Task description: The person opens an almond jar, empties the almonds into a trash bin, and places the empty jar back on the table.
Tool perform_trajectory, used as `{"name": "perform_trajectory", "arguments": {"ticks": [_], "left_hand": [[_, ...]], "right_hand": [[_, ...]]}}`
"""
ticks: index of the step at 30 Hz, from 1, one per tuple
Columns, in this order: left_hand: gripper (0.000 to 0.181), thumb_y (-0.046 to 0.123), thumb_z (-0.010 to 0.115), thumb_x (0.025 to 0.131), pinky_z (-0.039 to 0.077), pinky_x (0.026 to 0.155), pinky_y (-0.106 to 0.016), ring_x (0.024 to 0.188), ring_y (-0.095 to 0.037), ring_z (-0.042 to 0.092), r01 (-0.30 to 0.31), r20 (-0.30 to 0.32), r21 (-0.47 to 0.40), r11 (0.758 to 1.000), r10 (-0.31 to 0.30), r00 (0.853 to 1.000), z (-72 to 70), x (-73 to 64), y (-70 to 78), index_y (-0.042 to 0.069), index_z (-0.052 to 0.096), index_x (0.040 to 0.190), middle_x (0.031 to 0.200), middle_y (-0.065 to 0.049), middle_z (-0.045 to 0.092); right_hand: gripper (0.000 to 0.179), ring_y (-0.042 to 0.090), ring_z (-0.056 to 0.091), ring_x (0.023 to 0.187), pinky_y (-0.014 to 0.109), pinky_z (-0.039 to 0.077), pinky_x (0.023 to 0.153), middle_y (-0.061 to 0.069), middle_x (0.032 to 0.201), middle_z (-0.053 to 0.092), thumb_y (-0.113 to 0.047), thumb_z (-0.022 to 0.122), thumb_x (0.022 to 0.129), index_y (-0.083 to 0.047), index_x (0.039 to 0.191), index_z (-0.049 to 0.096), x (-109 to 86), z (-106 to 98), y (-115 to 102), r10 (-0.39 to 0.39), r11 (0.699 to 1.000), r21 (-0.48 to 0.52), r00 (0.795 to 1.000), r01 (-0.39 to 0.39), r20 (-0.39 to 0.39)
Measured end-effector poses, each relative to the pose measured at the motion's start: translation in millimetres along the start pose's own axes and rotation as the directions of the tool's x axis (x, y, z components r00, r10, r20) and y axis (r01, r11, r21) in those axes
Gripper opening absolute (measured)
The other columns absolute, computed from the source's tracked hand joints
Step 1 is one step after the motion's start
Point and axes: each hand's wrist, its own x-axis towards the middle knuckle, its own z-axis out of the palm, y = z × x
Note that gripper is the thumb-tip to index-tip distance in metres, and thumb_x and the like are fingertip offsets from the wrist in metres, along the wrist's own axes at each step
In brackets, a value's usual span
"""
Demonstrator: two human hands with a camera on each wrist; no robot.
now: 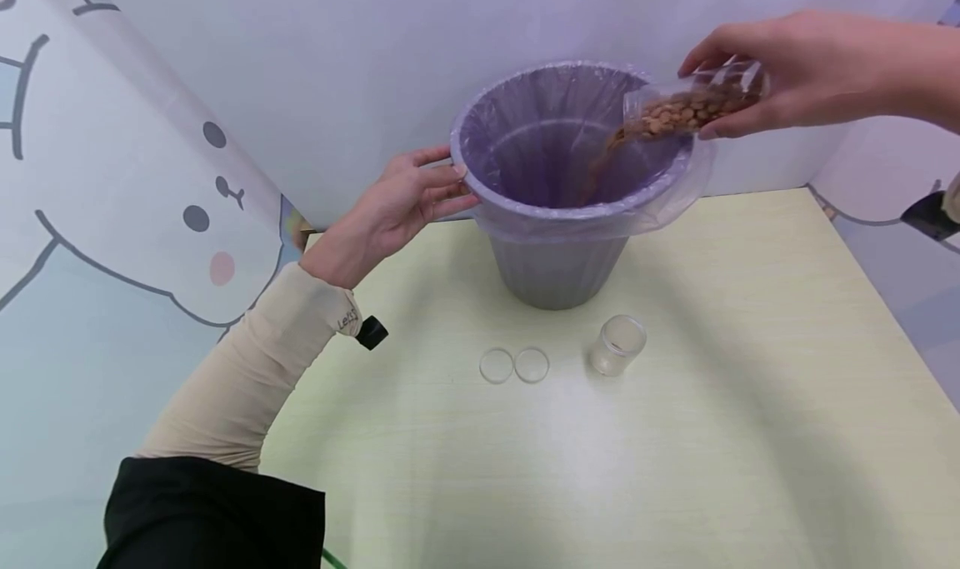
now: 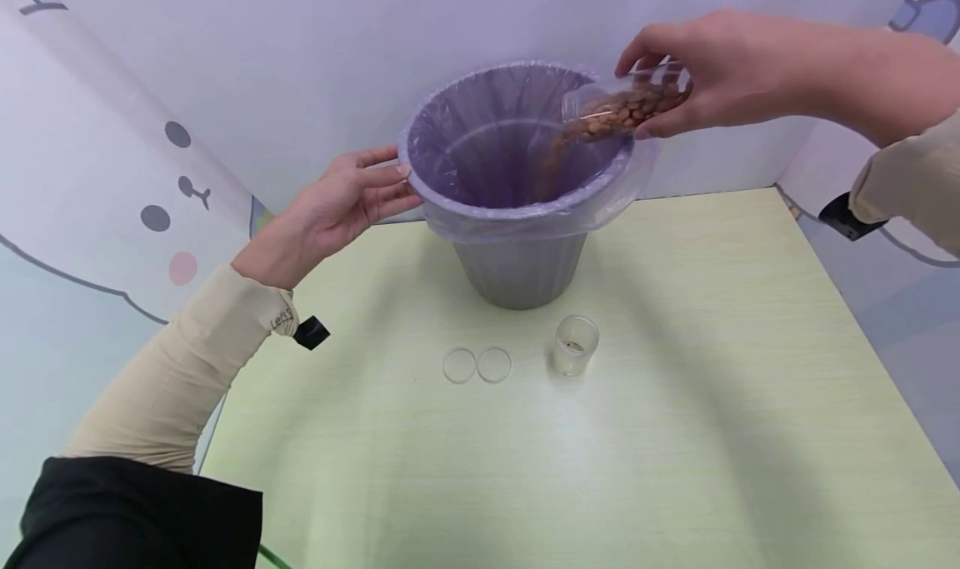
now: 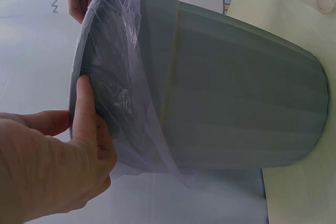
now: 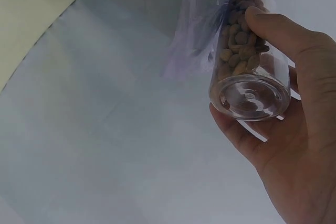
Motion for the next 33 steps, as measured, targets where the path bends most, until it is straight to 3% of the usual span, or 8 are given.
{"name": "perform_trajectory", "arguments": {"ticks": [13,16,18,21,27,33], "left_hand": [[0.062,-0.003,0.056,0.104,0.064,0.088,-0.032,0.104,-0.022,0.067,0.002,-0.005,-0.002,1.000,-0.002,1.000,1.2,2.4,-0.8,0.008,0.035,0.161,0.155,-0.020,0.046],[0.062,-0.003,0.056,0.104,0.064,0.088,-0.032,0.104,-0.022,0.066,0.003,-0.009,-0.001,1.000,-0.003,1.000,1.4,2.4,-0.9,0.008,0.035,0.161,0.154,-0.020,0.047],[0.062,-0.003,0.057,0.104,0.064,0.088,-0.032,0.104,-0.022,0.066,0.004,-0.010,0.001,1.000,-0.004,1.000,1.5,2.4,-1.1,0.008,0.035,0.161,0.154,-0.020,0.047],[0.062,-0.002,0.057,0.104,0.064,0.088,-0.032,0.104,-0.022,0.066,0.002,-0.008,0.005,1.000,-0.002,1.000,1.3,2.4,-1.5,0.008,0.035,0.161,0.155,-0.020,0.047],[0.062,-0.002,0.057,0.104,0.064,0.088,-0.032,0.103,-0.022,0.067,-0.001,-0.006,0.010,1.000,0.001,1.000,0.8,2.8,-2.0,0.007,0.035,0.161,0.155,-0.021,0.047],[0.062,-0.002,0.057,0.104,0.064,0.087,-0.032,0.103,-0.022,0.067,0.001,-0.012,0.006,1.000,-0.001,1.000,1.0,3.1,-1.7,0.007,0.035,0.161,0.156,-0.021,0.046]], "right_hand": [[0.072,0.040,0.067,0.105,0.005,0.034,0.068,0.025,0.128,0.066,-0.020,0.085,0.088,-0.006,0.148,0.049,-2.4,-3.1,1.9,-0.017,1.000,-0.016,1.000,0.017,-0.014],[0.072,0.041,0.065,0.111,0.011,0.036,0.074,0.024,0.132,0.064,-0.022,0.084,0.089,-0.007,0.149,0.048,-2.9,-4.3,1.9,-0.011,1.000,-0.009,1.000,0.011,-0.008],[0.071,0.042,0.063,0.116,0.022,0.042,0.083,0.024,0.136,0.062,-0.022,0.083,0.091,-0.007,0.151,0.047,-3.3,-4.9,1.3,-0.005,1.000,-0.003,1.000,0.005,0.000],[0.071,0.042,0.060,0.120,0.029,0.041,0.087,0.023,0.140,0.060,-0.022,0.082,0.092,-0.007,0.151,0.046,-3.5,-5.6,0.7,-0.004,1.000,0.002,1.000,0.004,0.002],[0.072,0.041,0.062,0.115,0.015,0.034,0.079,0.023,0.135,0.062,-0.022,0.085,0.089,-0.006,0.148,0.049,-2.9,-7.7,0.1,-0.010,1.000,0.003,1.000,0.010,-0.014],[0.073,0.041,0.061,0.115,0.020,0.036,0.080,0.024,0.135,0.062,-0.024,0.086,0.087,-0.007,0.148,0.049,-2.5,-9.2,0.0,-0.007,1.000,-0.019,1.000,0.006,-0.013]]}}
